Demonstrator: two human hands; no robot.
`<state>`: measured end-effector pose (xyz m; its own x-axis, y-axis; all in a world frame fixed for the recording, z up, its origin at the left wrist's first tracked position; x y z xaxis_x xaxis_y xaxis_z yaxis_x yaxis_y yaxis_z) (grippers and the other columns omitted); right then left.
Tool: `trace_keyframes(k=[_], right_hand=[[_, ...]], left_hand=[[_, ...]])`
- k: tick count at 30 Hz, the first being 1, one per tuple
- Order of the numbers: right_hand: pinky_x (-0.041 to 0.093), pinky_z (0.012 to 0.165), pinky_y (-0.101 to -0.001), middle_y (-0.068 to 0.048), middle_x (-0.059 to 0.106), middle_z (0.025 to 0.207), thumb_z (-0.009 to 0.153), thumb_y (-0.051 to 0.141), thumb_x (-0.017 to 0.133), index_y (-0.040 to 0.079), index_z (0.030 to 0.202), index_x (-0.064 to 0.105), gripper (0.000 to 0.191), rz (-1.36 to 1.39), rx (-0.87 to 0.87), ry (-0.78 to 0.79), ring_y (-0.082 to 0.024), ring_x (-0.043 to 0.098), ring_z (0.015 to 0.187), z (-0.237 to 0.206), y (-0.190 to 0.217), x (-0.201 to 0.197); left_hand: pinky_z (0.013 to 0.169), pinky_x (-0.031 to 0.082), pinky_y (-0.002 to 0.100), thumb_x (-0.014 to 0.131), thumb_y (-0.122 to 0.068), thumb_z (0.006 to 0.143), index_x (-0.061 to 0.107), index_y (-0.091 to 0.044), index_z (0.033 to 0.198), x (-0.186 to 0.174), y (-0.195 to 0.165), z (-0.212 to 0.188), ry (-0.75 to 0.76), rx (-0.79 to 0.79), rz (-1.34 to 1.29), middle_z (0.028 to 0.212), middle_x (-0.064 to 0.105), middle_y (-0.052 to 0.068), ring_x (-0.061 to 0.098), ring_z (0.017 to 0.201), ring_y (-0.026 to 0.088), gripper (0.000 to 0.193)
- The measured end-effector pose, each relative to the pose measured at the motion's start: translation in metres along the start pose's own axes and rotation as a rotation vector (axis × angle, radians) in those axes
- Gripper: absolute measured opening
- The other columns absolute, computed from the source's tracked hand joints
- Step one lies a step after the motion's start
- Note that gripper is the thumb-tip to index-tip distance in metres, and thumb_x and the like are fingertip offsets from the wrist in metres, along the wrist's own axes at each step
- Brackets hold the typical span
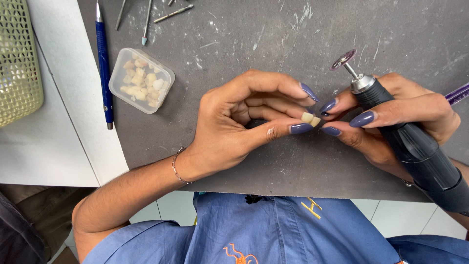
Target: The person holds a small dental prosthetic tooth in one hand and grinds and shapes it with a rotary tool fitted with a cutting disc, repositioning it repeatedly. They then brush dust off the prosthetic with a small brush and resume grinding it with the rotary tool.
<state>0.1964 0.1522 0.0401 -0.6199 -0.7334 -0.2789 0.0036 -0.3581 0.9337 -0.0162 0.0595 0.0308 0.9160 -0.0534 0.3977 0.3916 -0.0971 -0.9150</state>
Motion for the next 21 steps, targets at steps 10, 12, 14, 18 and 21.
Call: trace_keyframes(k=[10,12,14,18,21], right_hand=[[0.066,0.089,-0.0384,-0.014,0.060,0.113,0.093,0.023,0.071,0.014,0.119,0.049,0.036,0.036,-0.042,0.096,-0.028,0.073,0.104,-0.001,0.003,-0.006],[0.066,0.084,-0.0355,-0.014,0.057,0.117,0.093,0.024,0.070,0.014,0.122,0.047,0.039,0.006,-0.048,0.106,-0.028,0.073,0.104,0.000,0.004,-0.007],[0.066,0.081,-0.0336,-0.013,0.056,0.119,0.094,0.025,0.071,0.014,0.123,0.044,0.041,-0.028,-0.034,0.080,-0.027,0.073,0.104,-0.001,0.006,-0.007],[0.065,0.087,-0.0334,-0.009,0.054,0.121,0.097,0.026,0.069,0.015,0.125,0.043,0.040,-0.057,0.012,0.049,-0.025,0.072,0.105,-0.006,0.010,-0.009],[0.066,0.090,-0.0345,-0.008,0.054,0.120,0.099,0.028,0.067,0.015,0.125,0.043,0.037,-0.049,0.031,0.041,-0.025,0.072,0.105,-0.007,0.010,-0.010]], left_hand=[[0.110,0.064,0.030,0.070,0.009,0.110,0.057,0.006,0.135,-0.004,0.003,-0.002,0.032,-0.029,-0.096,0.128,0.070,0.021,0.072,0.123,0.022,0.028],[0.108,0.064,0.029,0.070,0.008,0.110,0.056,0.005,0.136,-0.006,0.004,-0.001,0.024,-0.049,-0.145,0.129,0.070,0.021,0.072,0.122,0.022,0.029],[0.107,0.064,0.028,0.070,0.007,0.111,0.056,0.004,0.136,-0.008,0.005,0.000,0.015,-0.061,-0.173,0.129,0.070,0.021,0.072,0.121,0.021,0.029],[0.104,0.064,0.029,0.071,0.008,0.110,0.058,0.003,0.130,-0.010,0.005,0.001,-0.008,-0.041,-0.134,0.123,0.072,0.021,0.073,0.117,0.022,0.024],[0.106,0.064,0.031,0.070,0.009,0.108,0.058,0.003,0.126,-0.010,0.003,0.003,-0.016,-0.028,-0.126,0.119,0.072,0.021,0.073,0.117,0.024,0.023]])
Point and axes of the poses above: each hand's wrist, its own z-axis towards the middle knuckle, its own x-axis out of the palm, y = z × x, the point moved 5 cm from there along z, towards the middle knuckle
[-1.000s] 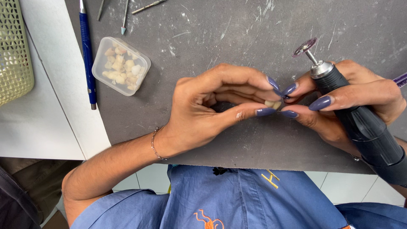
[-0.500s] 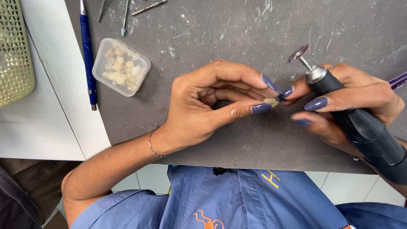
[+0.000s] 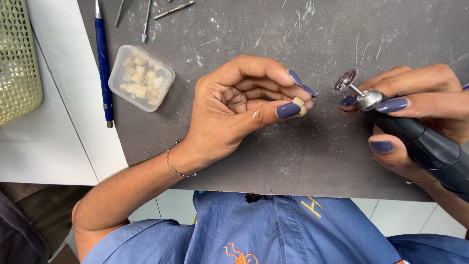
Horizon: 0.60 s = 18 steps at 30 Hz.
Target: The person holds a small dental prosthetic tooth in one hand and grinds and shapes it with a rotary tool fitted with a cutting disc, repositioning it repeatedly. They then brush dust off the prosthetic with a small brush and resume grinding it with the rotary tool.
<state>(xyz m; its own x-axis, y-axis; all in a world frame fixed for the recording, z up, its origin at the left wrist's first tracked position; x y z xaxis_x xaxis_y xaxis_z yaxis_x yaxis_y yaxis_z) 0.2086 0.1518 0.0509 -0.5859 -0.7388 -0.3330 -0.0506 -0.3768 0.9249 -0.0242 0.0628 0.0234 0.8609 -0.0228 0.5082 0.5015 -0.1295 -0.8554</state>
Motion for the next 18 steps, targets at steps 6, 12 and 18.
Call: trace_keyframes(k=[6,12,18], right_hand=[[0.067,0.091,-0.0345,-0.007,0.055,0.121,0.101,0.031,0.066,0.016,0.124,0.044,0.035,0.028,0.014,-0.032,-0.025,0.072,0.104,0.000,-0.001,0.000],[0.068,0.088,-0.0341,-0.008,0.056,0.118,0.101,0.035,0.065,0.016,0.124,0.044,0.036,-0.011,0.000,-0.037,-0.025,0.072,0.102,-0.003,-0.001,0.000],[0.069,0.088,-0.0361,-0.007,0.058,0.114,0.097,0.033,0.069,0.016,0.117,0.049,0.033,0.024,-0.056,-0.009,-0.027,0.073,0.100,-0.010,-0.008,-0.003]], left_hand=[[0.104,0.065,0.032,0.068,0.007,0.111,0.057,-0.001,0.129,-0.002,-0.006,0.003,0.017,-0.006,-0.120,0.122,0.071,0.018,0.073,0.121,0.027,0.023],[0.106,0.065,0.033,0.068,0.009,0.109,0.057,0.000,0.128,-0.003,-0.006,0.004,0.002,0.009,-0.070,0.122,0.071,0.021,0.074,0.118,0.028,0.023],[0.108,0.065,0.034,0.070,0.011,0.108,0.054,0.000,0.134,-0.004,-0.007,0.005,0.043,0.055,-0.045,0.121,0.071,0.020,0.074,0.117,0.027,0.033]])
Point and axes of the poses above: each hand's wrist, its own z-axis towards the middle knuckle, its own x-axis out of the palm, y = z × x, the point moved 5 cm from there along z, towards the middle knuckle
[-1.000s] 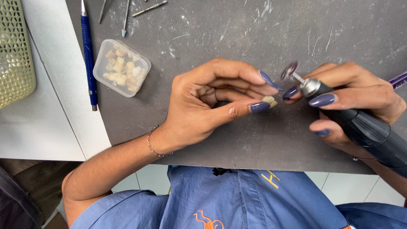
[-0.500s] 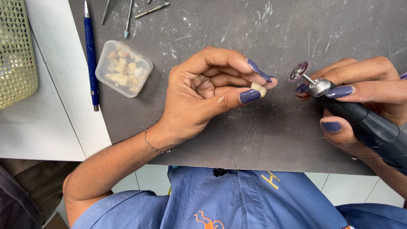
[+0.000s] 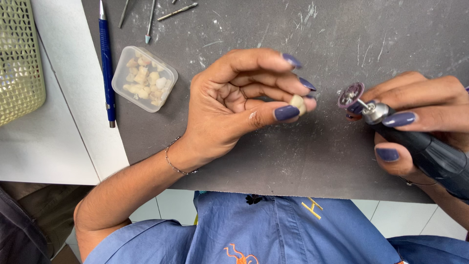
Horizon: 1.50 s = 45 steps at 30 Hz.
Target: The person holds a small dental prosthetic tooth in one hand and grinds and shapes it with a rotary tool fitted with a cutting disc, repositioning it repeatedly. They then brush dust off the prosthetic with a small brush and resume grinding it with the rotary tool.
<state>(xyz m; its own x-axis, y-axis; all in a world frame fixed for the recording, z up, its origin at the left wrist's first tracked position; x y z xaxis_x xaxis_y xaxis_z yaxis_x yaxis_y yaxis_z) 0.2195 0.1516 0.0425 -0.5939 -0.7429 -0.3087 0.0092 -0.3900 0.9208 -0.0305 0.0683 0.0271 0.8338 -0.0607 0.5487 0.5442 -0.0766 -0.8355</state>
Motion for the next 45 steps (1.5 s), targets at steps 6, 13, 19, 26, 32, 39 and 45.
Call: trace_keyframes(k=[6,13,19,26,32,39,45], right_hand=[[0.068,0.084,-0.0391,-0.011,0.060,0.106,0.088,0.036,0.076,0.009,0.096,0.058,0.033,0.022,-0.041,0.033,-0.034,0.073,0.101,-0.014,-0.009,-0.006],[0.067,0.088,-0.0398,-0.010,0.061,0.111,0.087,0.028,0.079,0.012,0.100,0.060,0.028,-0.031,0.001,0.029,-0.038,0.075,0.104,-0.019,-0.011,-0.001],[0.067,0.095,-0.0464,-0.009,0.060,0.110,0.092,0.019,0.073,0.009,0.103,0.056,0.023,0.113,-0.002,0.021,-0.039,0.073,0.107,-0.015,-0.007,0.002],[0.061,0.100,-0.0533,-0.018,0.070,0.104,0.089,0.015,0.074,0.015,0.107,0.065,0.020,0.100,0.050,0.121,-0.041,0.072,0.110,-0.012,-0.012,-0.001],[0.061,0.100,-0.0562,-0.019,0.071,0.101,0.090,0.017,0.074,0.018,0.112,0.063,0.024,0.149,0.055,0.113,-0.042,0.072,0.110,-0.004,-0.006,0.002],[0.064,0.098,-0.0539,-0.019,0.065,0.101,0.091,0.024,0.074,0.019,0.118,0.057,0.032,0.093,-0.006,0.044,-0.041,0.072,0.109,0.005,0.003,0.003],[0.062,0.094,-0.0552,-0.025,0.068,0.102,0.095,0.021,0.067,0.018,0.121,0.054,0.029,0.058,-0.070,0.088,-0.042,0.072,0.104,0.012,-0.003,0.002]], left_hand=[[0.111,0.063,0.035,0.070,0.014,0.107,0.054,0.001,0.137,0.002,0.003,-0.003,0.011,-0.019,-0.028,0.121,0.071,0.020,0.073,0.119,0.027,0.037],[0.111,0.063,0.035,0.072,0.014,0.106,0.054,0.001,0.136,0.003,0.007,-0.004,0.009,-0.016,-0.003,0.121,0.072,0.019,0.072,0.121,0.025,0.037],[0.113,0.062,0.036,0.073,0.013,0.105,0.058,0.004,0.132,0.002,0.012,-0.008,-0.017,-0.020,-0.003,0.123,0.069,0.017,0.071,0.121,0.023,0.032],[0.115,0.061,0.035,0.073,0.010,0.108,0.058,0.003,0.136,0.003,0.013,-0.009,0.011,-0.010,-0.019,0.125,0.070,0.017,0.067,0.120,0.022,0.033],[0.112,0.063,0.034,0.072,0.006,0.107,0.058,0.002,0.136,0.003,0.012,-0.006,0.003,-0.021,-0.007,0.120,0.073,0.017,0.072,0.121,0.023,0.032],[0.109,0.063,0.033,0.071,0.004,0.111,0.057,0.002,0.139,0.004,0.014,-0.005,-0.012,-0.073,-0.086,0.119,0.074,0.016,0.072,0.121,0.025,0.032],[0.112,0.062,0.032,0.073,0.003,0.109,0.055,0.000,0.143,0.002,0.016,-0.004,-0.017,-0.100,-0.135,0.118,0.074,0.015,0.069,0.124,0.021,0.038]])
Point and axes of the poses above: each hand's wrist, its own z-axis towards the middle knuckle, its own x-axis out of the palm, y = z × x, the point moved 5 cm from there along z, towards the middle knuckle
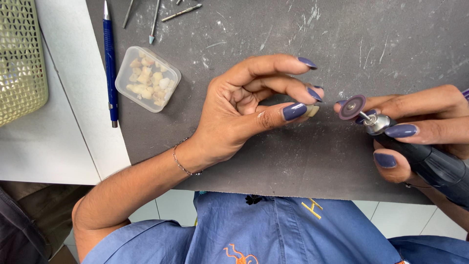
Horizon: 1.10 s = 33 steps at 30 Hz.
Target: The person holds a small dental prosthetic tooth in one hand and grinds and shapes it with a rotary tool fitted with a cutting disc, repositioning it repeatedly. They then brush dust off the prosthetic with a small brush and resume grinding it with the rotary tool.
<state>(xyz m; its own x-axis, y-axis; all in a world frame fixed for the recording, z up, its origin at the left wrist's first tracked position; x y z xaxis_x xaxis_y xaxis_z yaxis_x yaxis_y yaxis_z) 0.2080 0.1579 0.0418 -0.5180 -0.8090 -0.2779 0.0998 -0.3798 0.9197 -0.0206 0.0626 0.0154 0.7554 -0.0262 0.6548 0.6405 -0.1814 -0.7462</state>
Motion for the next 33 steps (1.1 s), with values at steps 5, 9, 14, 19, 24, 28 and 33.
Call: trace_keyframes(k=[5,9,14,19,24,28,33], right_hand=[[0.062,0.094,-0.0531,-0.026,0.068,0.102,0.097,0.023,0.066,0.017,0.122,0.051,0.030,0.019,0.025,0.004,-0.044,0.072,0.107,-0.001,0.004,0.001],[0.065,0.093,-0.0501,-0.023,0.066,0.104,0.098,0.023,0.067,0.015,0.120,0.048,0.030,-0.013,0.021,-0.072,-0.039,0.074,0.103,0.000,0.007,0.003],[0.066,0.093,-0.0474,-0.018,0.061,0.110,0.097,0.022,0.068,0.013,0.118,0.045,0.032,-0.007,0.030,-0.104,-0.038,0.074,0.107,0.000,0.008,0.004],[0.067,0.095,-0.0461,-0.016,0.058,0.114,0.098,0.020,0.068,0.014,0.120,0.044,0.034,-0.011,0.023,-0.096,-0.036,0.073,0.105,0.001,0.008,0.005],[0.067,0.096,-0.0455,-0.014,0.054,0.115,0.099,0.019,0.066,0.013,0.122,0.041,0.034,-0.022,0.030,-0.118,-0.035,0.073,0.107,0.002,0.009,0.007],[0.065,0.093,-0.0460,-0.016,0.053,0.114,0.099,0.019,0.065,0.011,0.121,0.038,0.036,-0.043,0.001,-0.113,-0.036,0.073,0.108,0.005,0.008,0.008],[0.068,0.093,-0.0468,-0.018,0.055,0.114,0.098,0.021,0.066,0.010,0.121,0.037,0.039,-0.108,-0.004,-0.115,-0.036,0.073,0.107,0.011,0.010,0.007]], left_hand=[[0.111,0.059,0.028,0.075,0.004,0.108,0.051,-0.001,0.147,-0.002,0.001,-0.001,0.009,-0.003,0.038,0.119,0.073,0.014,0.067,0.114,0.016,0.045],[0.108,0.057,0.027,0.076,0.004,0.111,0.051,-0.001,0.148,-0.002,0.003,-0.001,0.009,-0.016,0.037,0.117,0.070,0.014,0.066,0.112,0.015,0.045],[0.110,0.061,0.031,0.074,0.000,0.110,0.052,-0.001,0.145,-0.003,0.005,-0.001,0.001,-0.036,-0.021,0.124,0.071,0.015,0.067,0.115,0.017,0.041],[0.110,0.062,0.036,0.073,-0.003,0.110,0.060,0.003,0.135,-0.004,0.011,-0.001,-0.022,-0.078,-0.084,0.129,0.070,0.019,0.070,0.124,0.024,0.029],[0.112,0.061,0.034,0.073,-0.001,0.110,0.061,0.003,0.130,-0.004,0.009,-0.001,0.027,-0.018,-0.043,0.131,0.067,0.018,0.069,0.127,0.026,0.024],[0.105,0.063,0.032,0.071,0.001,0.107,0.061,0.003,0.126,-0.002,0.009,0.001,0.008,-0.032,-0.024,0.122,0.068,0.016,0.072,0.120,0.026,0.021],[0.082,0.067,0.028,0.069,-0.002,0.106,0.063,0.004,0.131,0.000,0.008,-0.001,-0.035,-0.145,0.051,0.109,0.076,0.016,0.076,0.097,0.022,0.027]])
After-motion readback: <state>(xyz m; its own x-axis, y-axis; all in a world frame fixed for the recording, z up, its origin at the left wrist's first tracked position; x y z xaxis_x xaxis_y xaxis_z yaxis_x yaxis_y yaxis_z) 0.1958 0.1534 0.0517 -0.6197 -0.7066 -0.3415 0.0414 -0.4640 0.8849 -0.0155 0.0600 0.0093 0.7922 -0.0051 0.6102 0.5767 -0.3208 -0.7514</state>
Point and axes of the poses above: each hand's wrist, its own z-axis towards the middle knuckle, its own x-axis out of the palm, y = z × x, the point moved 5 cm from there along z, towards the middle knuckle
